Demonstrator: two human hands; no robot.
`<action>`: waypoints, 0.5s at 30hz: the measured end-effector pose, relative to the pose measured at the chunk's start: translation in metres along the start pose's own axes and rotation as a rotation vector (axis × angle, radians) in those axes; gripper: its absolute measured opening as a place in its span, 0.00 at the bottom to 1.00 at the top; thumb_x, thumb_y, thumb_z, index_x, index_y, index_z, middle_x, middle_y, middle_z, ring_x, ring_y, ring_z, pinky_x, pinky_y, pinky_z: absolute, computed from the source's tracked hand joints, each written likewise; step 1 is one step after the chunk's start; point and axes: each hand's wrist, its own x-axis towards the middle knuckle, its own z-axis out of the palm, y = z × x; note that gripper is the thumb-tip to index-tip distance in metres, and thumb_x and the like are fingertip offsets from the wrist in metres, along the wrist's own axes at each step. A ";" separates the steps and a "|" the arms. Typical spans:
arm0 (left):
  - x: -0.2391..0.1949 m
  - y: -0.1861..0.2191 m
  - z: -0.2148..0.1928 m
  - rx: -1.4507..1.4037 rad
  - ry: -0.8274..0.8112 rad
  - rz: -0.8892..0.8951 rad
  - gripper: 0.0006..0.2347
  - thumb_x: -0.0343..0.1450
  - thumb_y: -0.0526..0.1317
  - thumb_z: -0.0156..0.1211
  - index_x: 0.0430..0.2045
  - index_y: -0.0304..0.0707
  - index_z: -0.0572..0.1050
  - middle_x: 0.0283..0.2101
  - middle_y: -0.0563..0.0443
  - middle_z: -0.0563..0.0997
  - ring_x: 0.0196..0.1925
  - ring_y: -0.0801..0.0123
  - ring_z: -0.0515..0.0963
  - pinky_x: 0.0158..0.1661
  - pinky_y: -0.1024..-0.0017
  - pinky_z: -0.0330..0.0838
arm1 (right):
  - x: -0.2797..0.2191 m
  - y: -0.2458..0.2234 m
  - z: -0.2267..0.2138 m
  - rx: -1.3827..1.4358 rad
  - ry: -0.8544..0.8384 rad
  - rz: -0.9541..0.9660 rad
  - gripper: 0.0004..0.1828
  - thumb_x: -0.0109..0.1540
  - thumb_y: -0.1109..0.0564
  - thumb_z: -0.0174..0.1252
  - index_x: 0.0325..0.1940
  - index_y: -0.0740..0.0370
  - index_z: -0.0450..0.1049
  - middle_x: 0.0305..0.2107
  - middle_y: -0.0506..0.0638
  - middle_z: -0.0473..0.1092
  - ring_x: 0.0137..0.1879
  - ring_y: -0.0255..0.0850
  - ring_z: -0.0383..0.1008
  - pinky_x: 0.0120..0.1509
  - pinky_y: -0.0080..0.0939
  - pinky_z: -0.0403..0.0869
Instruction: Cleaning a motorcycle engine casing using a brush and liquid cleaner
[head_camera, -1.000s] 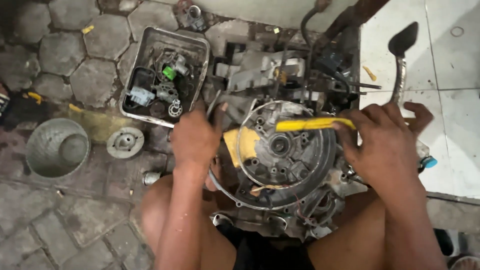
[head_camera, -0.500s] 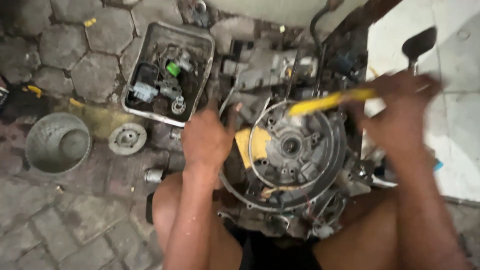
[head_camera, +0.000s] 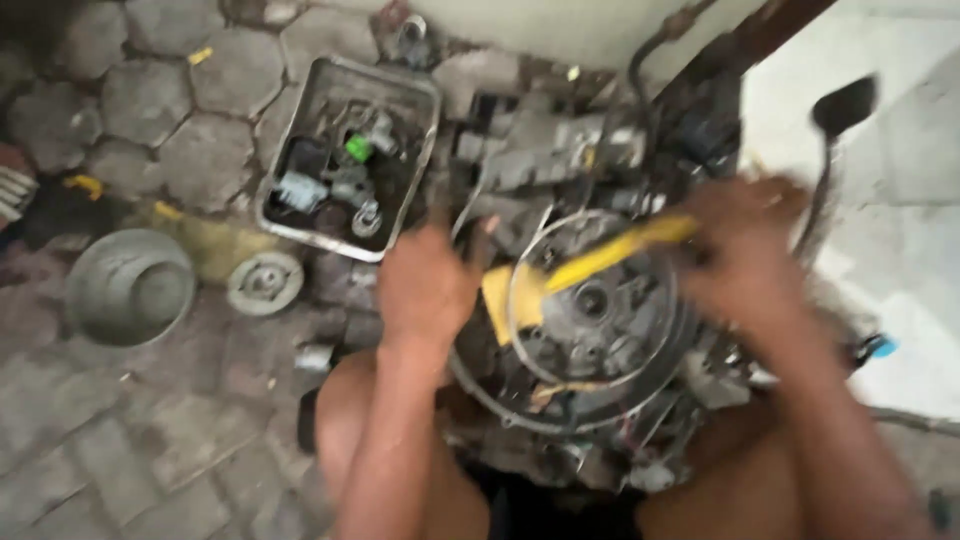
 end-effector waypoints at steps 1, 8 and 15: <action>-0.001 -0.001 -0.004 -0.029 0.019 0.041 0.27 0.73 0.60 0.51 0.61 0.41 0.70 0.31 0.25 0.82 0.36 0.25 0.81 0.35 0.36 0.73 | 0.000 0.016 -0.004 -0.162 0.063 0.034 0.14 0.66 0.41 0.70 0.49 0.48 0.84 0.40 0.47 0.74 0.54 0.51 0.70 0.59 0.55 0.59; -0.001 0.000 -0.002 -0.099 -0.027 0.076 0.32 0.73 0.59 0.48 0.67 0.34 0.64 0.33 0.26 0.82 0.36 0.23 0.80 0.31 0.34 0.71 | 0.011 -0.045 -0.011 0.097 0.013 -0.058 0.09 0.60 0.58 0.69 0.44 0.57 0.81 0.37 0.49 0.74 0.48 0.47 0.72 0.49 0.47 0.74; 0.002 0.001 0.000 -0.113 -0.003 0.108 0.30 0.74 0.58 0.48 0.64 0.32 0.65 0.30 0.27 0.81 0.30 0.27 0.80 0.24 0.39 0.73 | 0.023 -0.044 -0.013 0.156 0.036 -0.094 0.10 0.61 0.61 0.69 0.47 0.57 0.81 0.37 0.50 0.74 0.47 0.47 0.71 0.60 0.52 0.67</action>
